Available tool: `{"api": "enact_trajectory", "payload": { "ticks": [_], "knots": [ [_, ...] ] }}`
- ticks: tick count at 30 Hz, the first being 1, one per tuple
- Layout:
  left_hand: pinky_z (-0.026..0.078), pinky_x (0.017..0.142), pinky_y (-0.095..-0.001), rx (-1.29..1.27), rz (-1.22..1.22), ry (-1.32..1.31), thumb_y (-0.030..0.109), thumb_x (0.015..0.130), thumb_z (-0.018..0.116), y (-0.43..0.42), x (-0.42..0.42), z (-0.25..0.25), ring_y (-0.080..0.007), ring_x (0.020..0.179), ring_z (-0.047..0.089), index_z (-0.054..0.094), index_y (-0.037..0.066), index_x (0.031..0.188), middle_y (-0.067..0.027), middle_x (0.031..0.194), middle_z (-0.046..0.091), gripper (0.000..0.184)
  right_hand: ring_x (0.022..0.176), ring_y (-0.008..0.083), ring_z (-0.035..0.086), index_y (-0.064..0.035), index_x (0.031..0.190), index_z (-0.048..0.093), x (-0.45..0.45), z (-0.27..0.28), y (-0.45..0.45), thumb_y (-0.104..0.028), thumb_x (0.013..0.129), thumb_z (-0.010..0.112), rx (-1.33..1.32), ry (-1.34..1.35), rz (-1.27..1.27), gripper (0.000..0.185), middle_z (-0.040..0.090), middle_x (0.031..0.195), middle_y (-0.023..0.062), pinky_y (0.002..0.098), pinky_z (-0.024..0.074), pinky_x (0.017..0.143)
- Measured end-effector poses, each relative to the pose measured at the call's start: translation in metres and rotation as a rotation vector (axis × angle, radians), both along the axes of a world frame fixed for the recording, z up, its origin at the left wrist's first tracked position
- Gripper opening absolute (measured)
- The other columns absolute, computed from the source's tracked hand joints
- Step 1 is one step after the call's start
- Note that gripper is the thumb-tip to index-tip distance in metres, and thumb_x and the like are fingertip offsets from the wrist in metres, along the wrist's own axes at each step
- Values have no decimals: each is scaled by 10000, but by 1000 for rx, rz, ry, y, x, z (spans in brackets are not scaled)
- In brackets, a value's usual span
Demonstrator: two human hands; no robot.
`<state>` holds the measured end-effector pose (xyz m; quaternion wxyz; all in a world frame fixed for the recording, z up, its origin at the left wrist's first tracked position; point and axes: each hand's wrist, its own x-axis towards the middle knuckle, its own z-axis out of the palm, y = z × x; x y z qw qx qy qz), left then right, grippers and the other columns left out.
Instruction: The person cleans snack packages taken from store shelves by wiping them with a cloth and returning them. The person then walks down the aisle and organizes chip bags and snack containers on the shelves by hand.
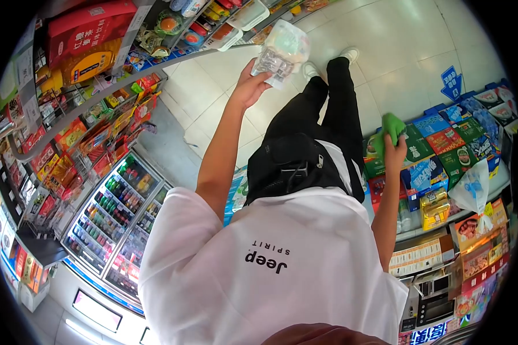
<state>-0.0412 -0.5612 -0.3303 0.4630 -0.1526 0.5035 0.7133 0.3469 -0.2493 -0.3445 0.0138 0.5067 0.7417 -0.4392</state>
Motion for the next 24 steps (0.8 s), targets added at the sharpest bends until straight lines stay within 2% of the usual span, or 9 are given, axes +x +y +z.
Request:
{"api": "enact_trajectory", "payload": {
  "ticks": [5,8,11,14,18,19,22,23,24],
  "knots": [
    [535,911,-443,111,-55,52,-85,861,630,39,6,41,-279,1154,598,252,58,1495,-153,1312,542,751,871,180,609,1,1070,647,-147,120,-15,-96,841,688,40,382,46,252,646,972,110,310,484,787],
    [511,934,-401,244,-119,128,-66,846,663,65,11,98,-239,1153,592,310,83,1458,-132,1325,531,722,935,195,614,-7,1091,649,-199,193,-32,-43,816,691,227,520,165,280,625,1038,101,306,480,824],
    [479,962,-341,223,-242,434,-58,826,694,77,16,144,-191,1156,581,373,89,1378,-111,1308,544,655,971,218,617,3,1114,636,-227,235,-46,-22,801,696,311,725,150,320,609,1062,90,312,479,855],
    [453,1005,-371,179,-318,601,-74,800,707,83,22,186,-204,1198,541,369,87,1395,-94,1320,519,704,983,217,612,7,1134,625,-239,256,-55,-5,795,690,274,853,99,346,608,1072,79,312,474,878],
    [444,1029,-402,377,-269,1158,-70,762,717,92,38,249,-268,1256,538,479,89,1218,-158,1313,580,538,1052,201,591,-5,1184,596,-241,285,-76,-58,873,702,-5,903,-112,333,559,1259,101,284,458,902],
    [438,1032,-444,199,-321,1491,-31,737,742,88,34,270,-341,1262,539,538,111,1169,-149,1339,582,498,1124,211,584,-10,1296,509,-239,289,-82,-105,938,648,-71,998,-120,395,512,1345,122,303,477,929],
    [445,1006,-447,41,-222,1966,32,729,769,81,33,295,-363,1246,545,583,143,1130,-116,1343,583,455,1177,213,578,-20,1379,424,-233,305,-93,-255,1017,511,-641,1091,-323,441,552,1321,120,349,495,972],
    [461,964,-440,-13,-166,2070,91,728,789,78,33,302,-355,1229,559,588,177,1152,-107,1328,595,477,1228,258,558,-40,1413,396,-230,309,-91,-369,1043,413,-728,1009,-282,496,506,1387,128,396,487,1016],
    [469,946,-442,-16,-150,2113,92,726,790,75,32,306,-354,1219,567,588,176,1157,-107,1320,601,483,1231,259,556,-41,1419,394,-226,314,-93,-368,1038,410,-758,1061,-247,503,504,1390,130,398,482,1021]
  ]
}}
